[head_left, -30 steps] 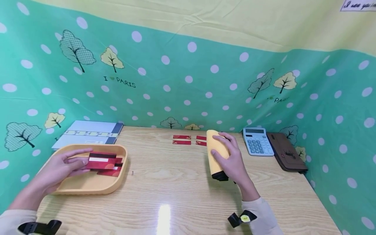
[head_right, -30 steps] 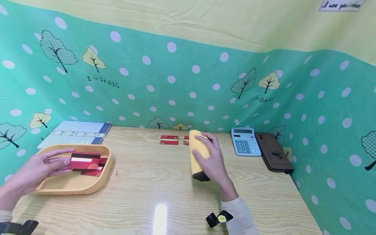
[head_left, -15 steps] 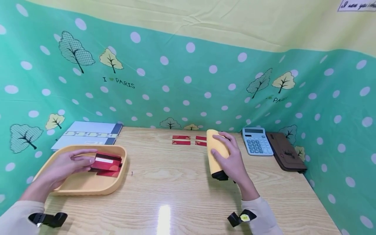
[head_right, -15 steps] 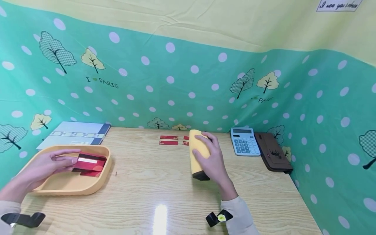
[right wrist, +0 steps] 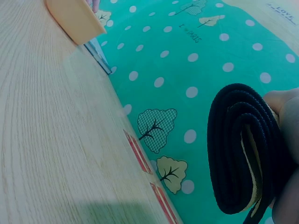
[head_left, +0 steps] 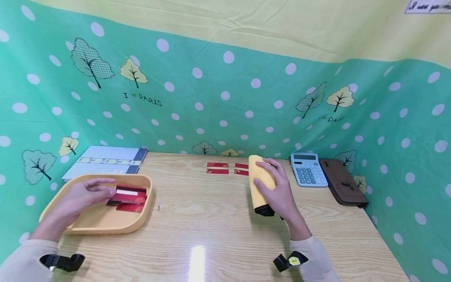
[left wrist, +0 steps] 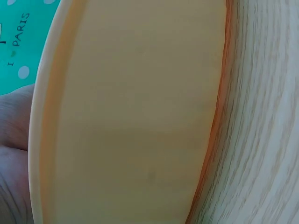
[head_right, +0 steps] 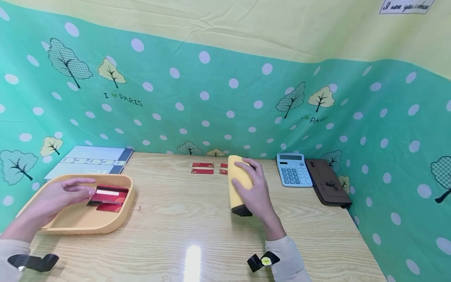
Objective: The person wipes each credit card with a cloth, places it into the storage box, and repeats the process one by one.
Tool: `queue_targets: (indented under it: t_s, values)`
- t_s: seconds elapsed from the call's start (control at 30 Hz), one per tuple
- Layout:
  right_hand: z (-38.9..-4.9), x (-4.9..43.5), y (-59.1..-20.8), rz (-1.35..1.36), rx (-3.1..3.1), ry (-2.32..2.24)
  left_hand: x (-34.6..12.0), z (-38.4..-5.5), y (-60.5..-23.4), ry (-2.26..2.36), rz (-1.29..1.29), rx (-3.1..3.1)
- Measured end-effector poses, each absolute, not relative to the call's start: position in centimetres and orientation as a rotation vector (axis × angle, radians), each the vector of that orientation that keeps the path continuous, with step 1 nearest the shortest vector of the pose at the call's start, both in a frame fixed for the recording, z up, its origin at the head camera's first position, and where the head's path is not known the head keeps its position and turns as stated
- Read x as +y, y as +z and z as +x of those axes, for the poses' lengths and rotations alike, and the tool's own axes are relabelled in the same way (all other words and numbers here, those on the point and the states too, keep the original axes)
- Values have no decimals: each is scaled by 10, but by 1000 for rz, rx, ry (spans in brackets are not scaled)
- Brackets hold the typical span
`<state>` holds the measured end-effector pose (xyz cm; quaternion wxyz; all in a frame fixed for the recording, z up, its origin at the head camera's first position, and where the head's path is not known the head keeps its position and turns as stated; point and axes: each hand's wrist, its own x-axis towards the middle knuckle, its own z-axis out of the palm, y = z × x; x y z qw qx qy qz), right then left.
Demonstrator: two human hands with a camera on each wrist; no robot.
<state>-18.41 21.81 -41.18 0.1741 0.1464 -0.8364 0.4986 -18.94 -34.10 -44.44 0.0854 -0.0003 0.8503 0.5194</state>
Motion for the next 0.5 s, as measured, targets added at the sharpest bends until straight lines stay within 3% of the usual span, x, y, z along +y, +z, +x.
queue_targets:
  t_s: [0.23, 0.5]
  values:
    - [-183, 220, -409, 406, -2368, 1405, -333, -190, -441, 1552, 32, 2586]
    - [-183, 225, -406, 364, -2369, 1385, -277, -193, -421, 1565, 97, 2670]
